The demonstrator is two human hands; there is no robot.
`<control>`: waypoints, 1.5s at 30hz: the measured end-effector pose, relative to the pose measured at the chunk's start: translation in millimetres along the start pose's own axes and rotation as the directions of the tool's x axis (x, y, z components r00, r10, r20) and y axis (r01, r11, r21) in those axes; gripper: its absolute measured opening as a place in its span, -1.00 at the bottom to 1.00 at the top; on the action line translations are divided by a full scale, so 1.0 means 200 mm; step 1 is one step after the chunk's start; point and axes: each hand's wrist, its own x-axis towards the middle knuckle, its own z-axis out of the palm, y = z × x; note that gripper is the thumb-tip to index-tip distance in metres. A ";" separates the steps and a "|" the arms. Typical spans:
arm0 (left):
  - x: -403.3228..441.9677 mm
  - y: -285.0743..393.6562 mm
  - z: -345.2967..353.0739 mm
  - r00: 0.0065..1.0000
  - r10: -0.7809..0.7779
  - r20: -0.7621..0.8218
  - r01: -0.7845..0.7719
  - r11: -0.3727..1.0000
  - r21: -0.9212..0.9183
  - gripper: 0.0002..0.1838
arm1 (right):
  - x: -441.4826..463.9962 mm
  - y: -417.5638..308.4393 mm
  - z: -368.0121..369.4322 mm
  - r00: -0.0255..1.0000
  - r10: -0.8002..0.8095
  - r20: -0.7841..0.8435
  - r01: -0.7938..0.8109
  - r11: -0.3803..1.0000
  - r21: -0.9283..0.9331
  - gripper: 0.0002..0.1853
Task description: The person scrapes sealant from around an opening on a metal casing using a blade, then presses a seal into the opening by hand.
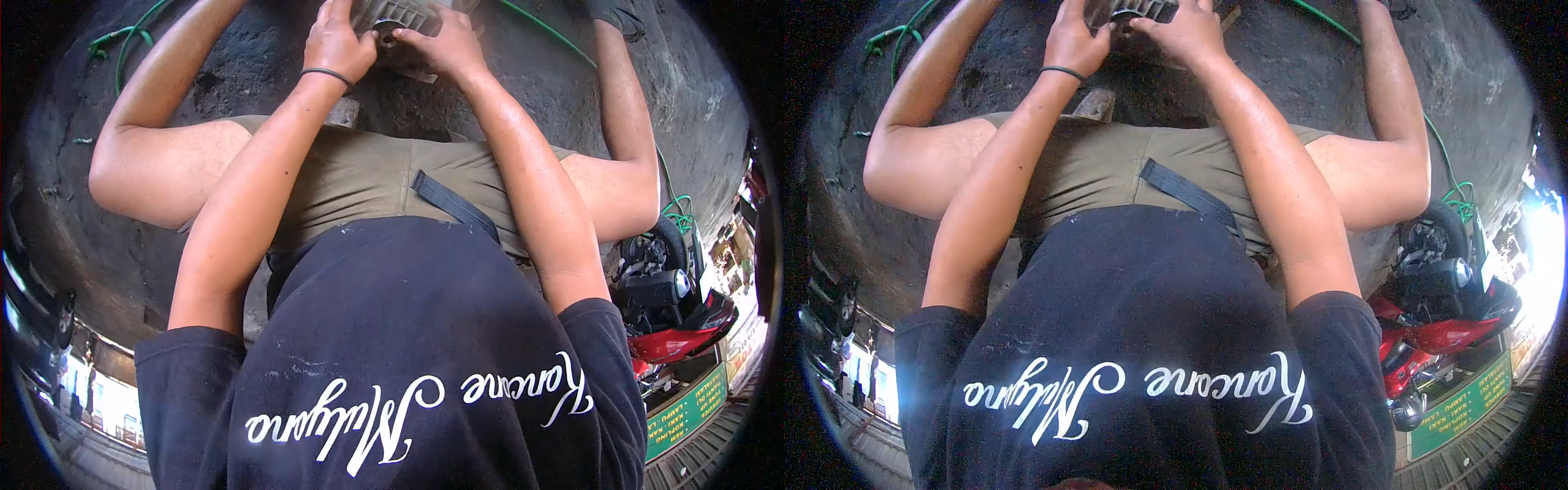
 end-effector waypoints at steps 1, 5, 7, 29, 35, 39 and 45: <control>0.00 0.01 0.00 1.000 -0.016 0.013 0.015 0.999 0.039 -0.03 | -0.01 -0.01 0.00 1.000 0.000 0.002 0.000 1.000 -0.002 0.00; 0.01 0.03 -0.02 0.999 -0.012 0.041 0.009 0.997 0.083 -0.06 | 0.01 0.02 0.02 0.999 -0.016 -0.037 0.017 0.999 0.029 -0.01; 0.02 -0.06 -0.01 0.997 0.058 0.044 -0.062 0.993 0.099 -0.08 | 0.00 0.05 0.02 0.998 -0.043 -0.049 0.046 0.998 0.042 -0.01; -0.07 -0.09 -0.05 0.960 0.276 0.053 -0.240 0.901 -0.361 0.00 | -0.01 0.02 -0.01 1.000 0.019 -0.021 -0.015 0.983 0.181 -0.01; 0.00 -0.01 -0.06 0.990 0.041 0.134 -0.073 0.966 0.248 -0.05 | 0.00 0.01 -0.02 1.000 0.010 -0.018 -0.007 0.985 0.172 -0.01; 0.00 0.05 -0.05 0.990 -0.025 0.135 -0.013 0.962 0.273 -0.08 | 0.00 -0.01 -0.05 0.994 0.076 0.074 -0.094 0.955 0.280 0.00; 0.01 -0.01 -0.06 0.990 0.035 0.134 -0.073 0.953 0.295 -0.07 | 0.04 0.06 0.02 1.000 -0.019 -0.021 0.022 0.988 0.153 0.03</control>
